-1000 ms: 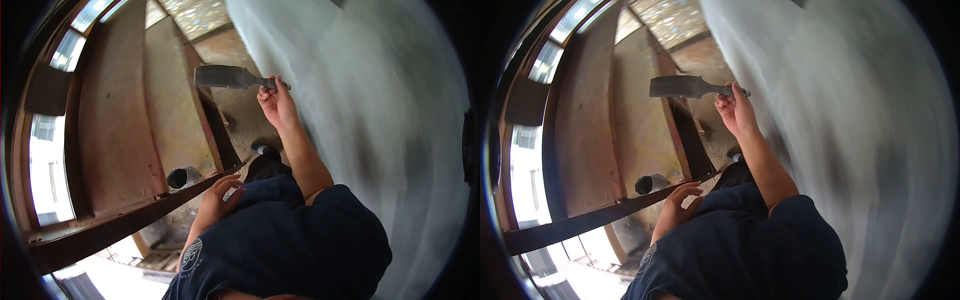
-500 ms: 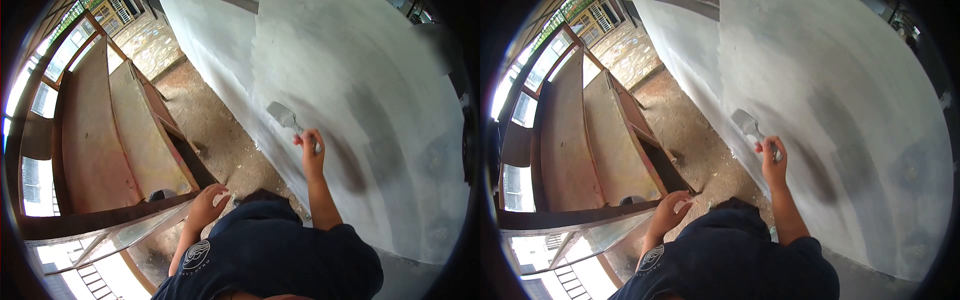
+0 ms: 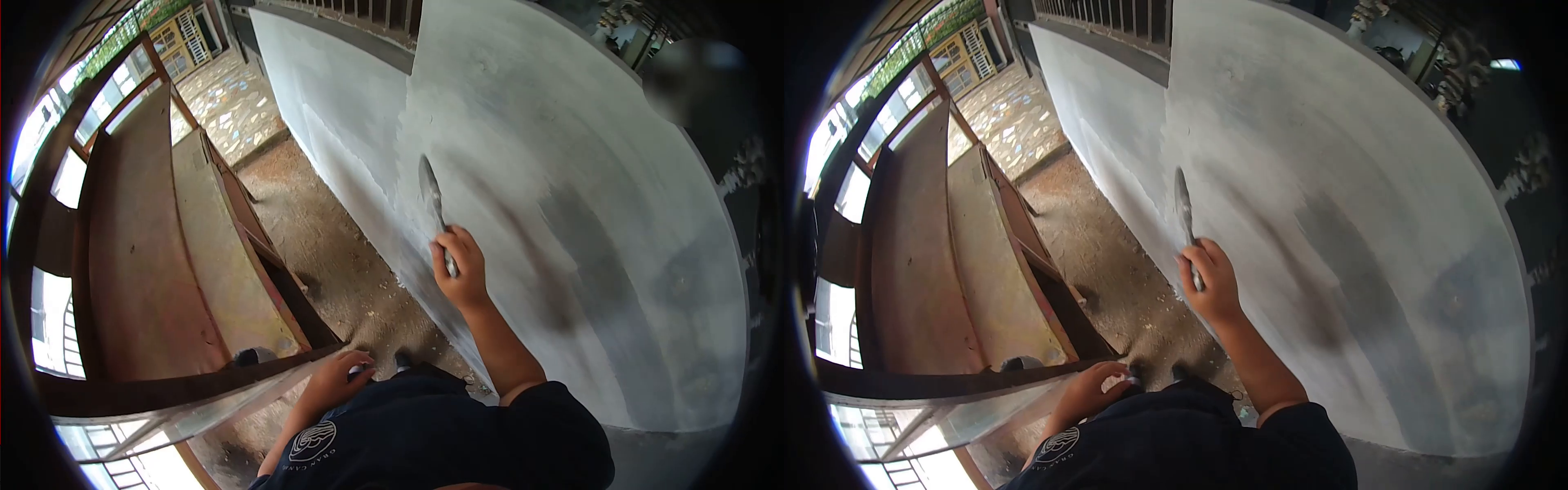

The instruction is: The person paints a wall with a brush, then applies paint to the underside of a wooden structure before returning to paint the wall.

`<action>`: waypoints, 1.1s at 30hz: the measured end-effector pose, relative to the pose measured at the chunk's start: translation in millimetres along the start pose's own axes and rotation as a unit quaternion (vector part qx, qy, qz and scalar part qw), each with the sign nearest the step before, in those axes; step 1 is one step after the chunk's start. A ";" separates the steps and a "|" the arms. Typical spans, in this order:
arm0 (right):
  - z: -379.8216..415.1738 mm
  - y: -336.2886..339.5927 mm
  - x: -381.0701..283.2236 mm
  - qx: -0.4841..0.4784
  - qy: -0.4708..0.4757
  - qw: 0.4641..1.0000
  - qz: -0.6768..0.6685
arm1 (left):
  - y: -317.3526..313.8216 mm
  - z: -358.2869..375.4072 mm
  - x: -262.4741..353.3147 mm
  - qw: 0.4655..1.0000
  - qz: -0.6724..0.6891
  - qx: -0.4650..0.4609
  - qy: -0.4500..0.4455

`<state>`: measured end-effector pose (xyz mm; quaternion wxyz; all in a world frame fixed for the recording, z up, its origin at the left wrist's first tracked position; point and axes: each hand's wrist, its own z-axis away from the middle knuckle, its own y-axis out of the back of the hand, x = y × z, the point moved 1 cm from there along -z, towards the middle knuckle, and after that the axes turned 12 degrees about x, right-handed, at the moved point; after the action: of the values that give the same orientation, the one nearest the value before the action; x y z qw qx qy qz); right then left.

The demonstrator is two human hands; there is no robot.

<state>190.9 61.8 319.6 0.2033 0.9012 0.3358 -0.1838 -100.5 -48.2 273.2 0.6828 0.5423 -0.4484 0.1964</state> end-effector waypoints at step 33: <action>-20.4 -55.7 -55.6 0.227 -0.004 0.941 0.251 | 44.0 12.2 -44.3 0.972 0.080 -0.200 -0.093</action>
<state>117.7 80.9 349.4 0.0339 0.9776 0.0474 -0.2023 -161.7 -34.9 261.7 0.7153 0.3727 -0.5817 0.1052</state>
